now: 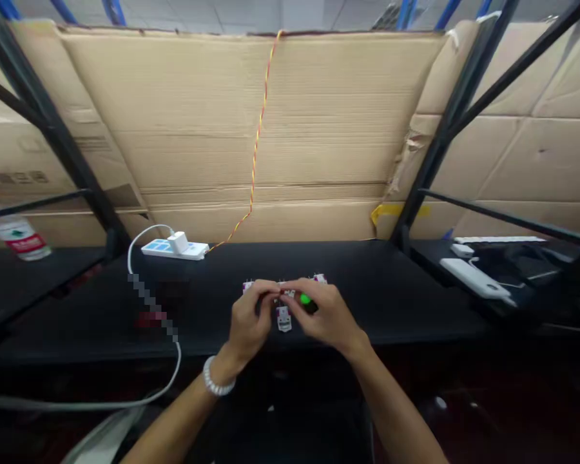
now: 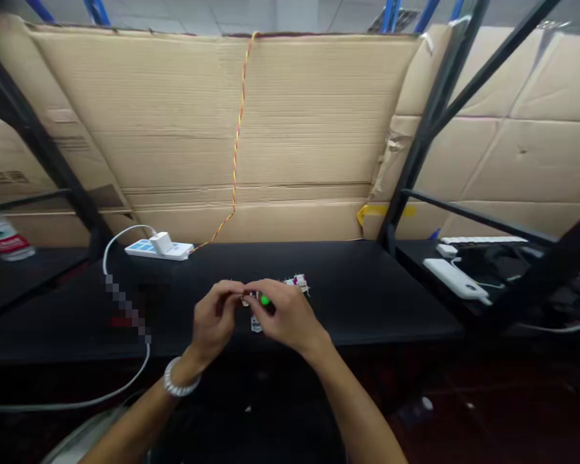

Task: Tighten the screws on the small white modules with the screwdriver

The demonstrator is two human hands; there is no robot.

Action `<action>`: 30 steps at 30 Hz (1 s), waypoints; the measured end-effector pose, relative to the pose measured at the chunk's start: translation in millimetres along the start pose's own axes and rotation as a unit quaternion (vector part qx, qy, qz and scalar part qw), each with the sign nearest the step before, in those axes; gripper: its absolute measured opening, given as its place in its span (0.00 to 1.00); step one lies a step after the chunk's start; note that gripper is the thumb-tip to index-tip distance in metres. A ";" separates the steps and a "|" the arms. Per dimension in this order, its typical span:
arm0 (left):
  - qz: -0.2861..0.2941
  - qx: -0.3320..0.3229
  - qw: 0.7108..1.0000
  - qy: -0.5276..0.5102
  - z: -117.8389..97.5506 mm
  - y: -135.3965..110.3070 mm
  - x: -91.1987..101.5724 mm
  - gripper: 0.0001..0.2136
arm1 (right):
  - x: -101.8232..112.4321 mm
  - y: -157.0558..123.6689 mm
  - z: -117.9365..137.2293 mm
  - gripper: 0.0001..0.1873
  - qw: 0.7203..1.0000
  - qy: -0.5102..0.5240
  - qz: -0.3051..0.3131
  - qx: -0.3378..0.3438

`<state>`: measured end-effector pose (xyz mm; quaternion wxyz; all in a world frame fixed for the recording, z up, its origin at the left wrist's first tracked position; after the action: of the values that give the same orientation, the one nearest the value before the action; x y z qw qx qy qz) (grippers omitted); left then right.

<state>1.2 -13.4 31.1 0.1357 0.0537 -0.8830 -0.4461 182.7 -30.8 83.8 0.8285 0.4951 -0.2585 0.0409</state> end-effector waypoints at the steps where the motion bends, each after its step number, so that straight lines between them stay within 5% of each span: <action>1: 0.005 -0.001 1.000 0.001 -0.9 0.3 0.6 0.08 | -0.4 -0.2 -0.9 0.10 1.000 -0.004 0.001 0.007; 6: 0.052 0.032 0.997 -0.037 -5.9 6.5 4.4 0.08 | 1.0 -0.8 -5.7 0.09 1.000 -0.023 0.008 0.003; 14: 0.096 0.219 0.952 -0.190 -6.4 22.1 6.7 0.07 | 3.0 -2.0 -9.1 0.08 0.998 -0.034 0.042 -0.020; 25: 0.217 0.293 0.903 -0.227 3.2 28.7 16.1 0.13 | 10.7 -3.2 -11.0 0.04 0.991 -0.042 0.116 -0.059; 30: 0.244 0.273 0.906 -0.212 10.2 29.8 18.6 0.13 | 9.5 -3.5 -12.5 0.04 0.989 -0.038 0.131 -0.063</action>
<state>-18.8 8.2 52.8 0.0297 -0.2249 -0.9636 -0.1417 196.8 -23.8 80.8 0.8348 0.4053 -0.3548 0.1139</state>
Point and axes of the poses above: each hand's wrist, its own y-axis towards the middle knuckle, its own x-axis out of the back of the hand, z = x × y, the point moved 1 cm from there along y, towards the middle knuckle, and after that the axes turned 1 degree about -z, right-handed, at the moved point
